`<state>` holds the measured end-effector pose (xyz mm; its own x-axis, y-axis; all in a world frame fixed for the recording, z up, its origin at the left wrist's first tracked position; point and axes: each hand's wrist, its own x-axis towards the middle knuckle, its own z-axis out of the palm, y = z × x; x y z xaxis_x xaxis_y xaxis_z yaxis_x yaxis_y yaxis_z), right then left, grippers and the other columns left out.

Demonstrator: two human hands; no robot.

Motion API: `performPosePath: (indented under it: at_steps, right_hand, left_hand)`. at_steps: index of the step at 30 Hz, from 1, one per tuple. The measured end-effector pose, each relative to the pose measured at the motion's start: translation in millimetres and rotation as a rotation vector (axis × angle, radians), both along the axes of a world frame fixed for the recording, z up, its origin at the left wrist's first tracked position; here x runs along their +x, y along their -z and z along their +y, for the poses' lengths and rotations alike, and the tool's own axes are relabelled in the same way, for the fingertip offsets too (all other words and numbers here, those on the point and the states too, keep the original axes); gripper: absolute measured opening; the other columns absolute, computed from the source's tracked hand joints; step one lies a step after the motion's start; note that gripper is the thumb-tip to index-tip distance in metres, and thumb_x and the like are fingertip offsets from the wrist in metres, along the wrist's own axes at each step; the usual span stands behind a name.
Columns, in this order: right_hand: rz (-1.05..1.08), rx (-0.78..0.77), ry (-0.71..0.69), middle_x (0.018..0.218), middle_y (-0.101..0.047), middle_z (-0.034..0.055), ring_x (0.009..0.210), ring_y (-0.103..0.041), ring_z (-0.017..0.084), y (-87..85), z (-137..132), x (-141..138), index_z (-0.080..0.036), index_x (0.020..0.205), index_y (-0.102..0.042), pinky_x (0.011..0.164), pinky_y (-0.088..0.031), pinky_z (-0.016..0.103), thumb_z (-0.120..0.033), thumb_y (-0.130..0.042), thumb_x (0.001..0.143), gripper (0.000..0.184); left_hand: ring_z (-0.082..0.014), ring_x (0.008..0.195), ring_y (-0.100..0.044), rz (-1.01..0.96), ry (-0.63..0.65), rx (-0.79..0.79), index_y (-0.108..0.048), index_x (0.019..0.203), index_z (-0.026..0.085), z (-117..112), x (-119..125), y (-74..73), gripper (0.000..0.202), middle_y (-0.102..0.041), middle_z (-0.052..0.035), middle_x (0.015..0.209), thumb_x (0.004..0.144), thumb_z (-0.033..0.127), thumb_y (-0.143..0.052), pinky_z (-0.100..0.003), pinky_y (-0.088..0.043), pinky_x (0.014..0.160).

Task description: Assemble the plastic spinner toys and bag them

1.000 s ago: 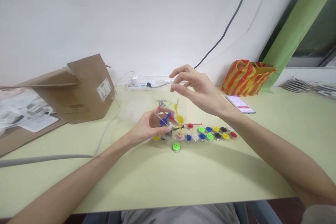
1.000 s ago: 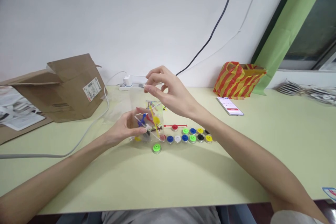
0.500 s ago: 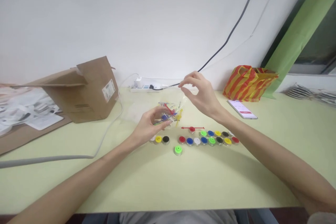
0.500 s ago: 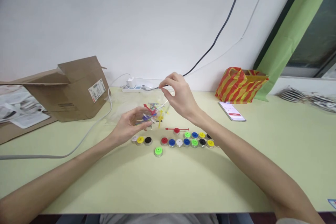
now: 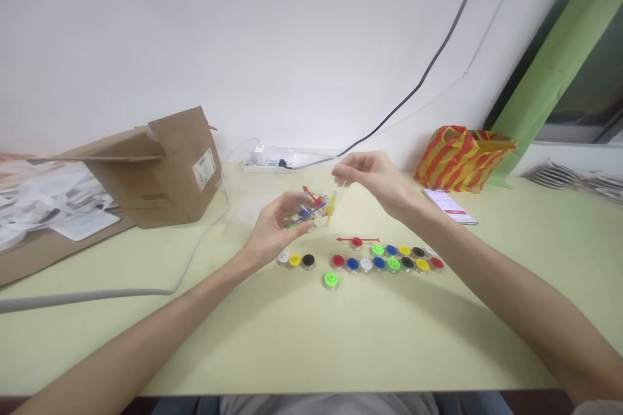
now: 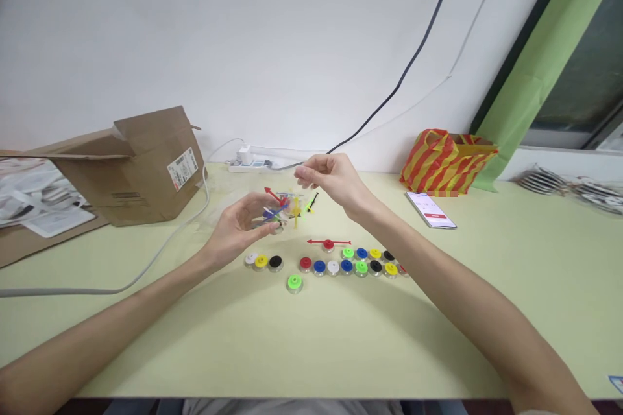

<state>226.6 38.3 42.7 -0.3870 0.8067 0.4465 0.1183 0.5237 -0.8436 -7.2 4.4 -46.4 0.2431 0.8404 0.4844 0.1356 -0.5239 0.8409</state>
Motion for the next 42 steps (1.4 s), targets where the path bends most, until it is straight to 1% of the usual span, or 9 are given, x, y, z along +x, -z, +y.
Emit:
performPosePath:
  at_steps: [3, 6, 11, 15, 18, 26, 33, 39, 42]
  right_hand:
    - [0.023, -0.033, -0.035, 0.080, -0.072, 0.0067, 0.076, -0.065, 0.016, 2.8, -1, -4, -0.016, 0.082, -0.073, 0.074, -0.051, 0.031, -0.058, -0.072, 0.087, 0.043]
    - [0.014, -0.005, -0.053, 0.077, -0.071, 0.0057, 0.072, -0.064, 0.015, 7.0, -2, -8, -0.016, 0.080, -0.072, 0.072, -0.051, 0.030, -0.057, -0.070, 0.089, 0.042]
    - [0.018, 0.080, -0.045, 0.069, -0.067, 0.0032, 0.066, -0.060, 0.014, 10.9, -1, -12, -0.016, 0.079, -0.070, 0.068, -0.051, 0.030, -0.059, -0.068, 0.090, 0.044]
    - [0.035, 0.072, -0.058, 0.073, -0.070, 0.0051, 0.067, -0.064, 0.015, 11.7, 1, -12, -0.016, 0.081, -0.071, 0.066, -0.053, 0.030, -0.059, -0.068, 0.089, 0.044]
    - [0.047, 0.046, -0.070, 0.075, -0.071, 0.0052, 0.069, -0.066, 0.016, 14.4, 2, -14, -0.017, 0.084, -0.072, 0.064, -0.054, 0.030, -0.058, -0.068, 0.090, 0.042]
    - [0.013, 0.087, -0.037, 0.085, -0.077, 0.0077, 0.078, -0.070, 0.017, 23.0, 8, -16, -0.017, 0.089, -0.078, 0.071, -0.056, 0.031, -0.052, -0.069, 0.091, 0.036]
    - [-0.033, 0.028, -0.073, 0.091, -0.078, 0.0093, 0.079, -0.069, 0.017, 36.3, 18, -17, -0.016, 0.094, -0.079, 0.067, -0.054, 0.031, -0.055, -0.069, 0.090, 0.041]
    - [-0.094, -0.019, -0.021, 0.081, -0.074, 0.0069, 0.073, -0.063, 0.014, 39.3, 15, -18, -0.015, 0.076, -0.074, 0.067, -0.049, 0.028, -0.056, -0.061, 0.094, 0.046]
    - [-0.125, -0.073, -0.004, 0.076, -0.071, 0.0054, 0.068, -0.057, 0.013, 40.0, 15, -18, -0.016, 0.072, -0.072, 0.063, -0.044, 0.027, -0.051, -0.062, 0.093, 0.042]
  left_hand:
    - [-0.0261, 0.120, -0.066, -0.012, 0.017, 0.008, -0.061, 0.118, 0.021, -3, 2, -4.0, 0.045, -0.071, -0.0114, 0.125, 0.082, 0.036, -0.083, -0.039, -0.058, 0.097]
    - [-0.0255, 0.113, -0.069, -0.032, 0.036, 0.019, -0.063, 0.117, 0.019, -8, 4, -11.8, 0.037, -0.073, -0.0120, 0.118, 0.088, 0.037, -0.077, -0.042, -0.057, 0.098]
    - [-0.0257, 0.099, -0.074, -0.070, -0.151, 0.057, -0.070, 0.096, 0.016, -5, -1, -19.9, 0.029, -0.077, -0.0113, 0.102, 0.088, 0.043, -0.076, -0.039, -0.058, 0.090]
    - [-0.0270, 0.095, -0.075, -0.106, -0.193, 0.062, -0.070, 0.096, 0.016, 1, -6, -18.5, 0.035, -0.078, -0.0117, 0.099, 0.084, 0.048, -0.080, -0.036, -0.059, 0.079]
    - [-0.0267, 0.095, -0.075, -0.097, -0.192, 0.052, -0.073, 0.098, 0.017, 3, -7, -17.6, 0.036, -0.078, -0.0116, 0.101, 0.083, 0.049, -0.080, -0.037, -0.059, 0.080]
    - [-0.0221, 0.090, -0.074, -0.112, -0.351, 0.178, -0.075, 0.091, 0.018, 10, -12, -16.4, 0.023, -0.077, -0.0068, 0.093, 0.084, 0.040, -0.080, -0.037, -0.060, 0.085]
    - [-0.0227, 0.093, -0.074, -0.141, -0.301, 0.132, -0.071, 0.095, 0.017, 10, -11, -14.4, 0.025, -0.077, -0.0079, 0.096, 0.083, 0.037, -0.081, -0.038, -0.059, 0.090]
    - [-0.0182, 0.085, -0.070, -0.086, -0.238, 0.159, -0.072, 0.081, 0.018, 7, -11, -14.7, 0.023, -0.076, -0.0057, 0.088, 0.093, 0.037, -0.070, -0.031, -0.055, 0.083]
    - [-0.0171, 0.081, -0.066, -0.097, -0.220, 0.186, -0.071, 0.076, 0.018, 9, -13, -13.7, 0.025, -0.074, -0.0051, 0.085, 0.095, 0.034, -0.067, -0.030, -0.052, 0.079]
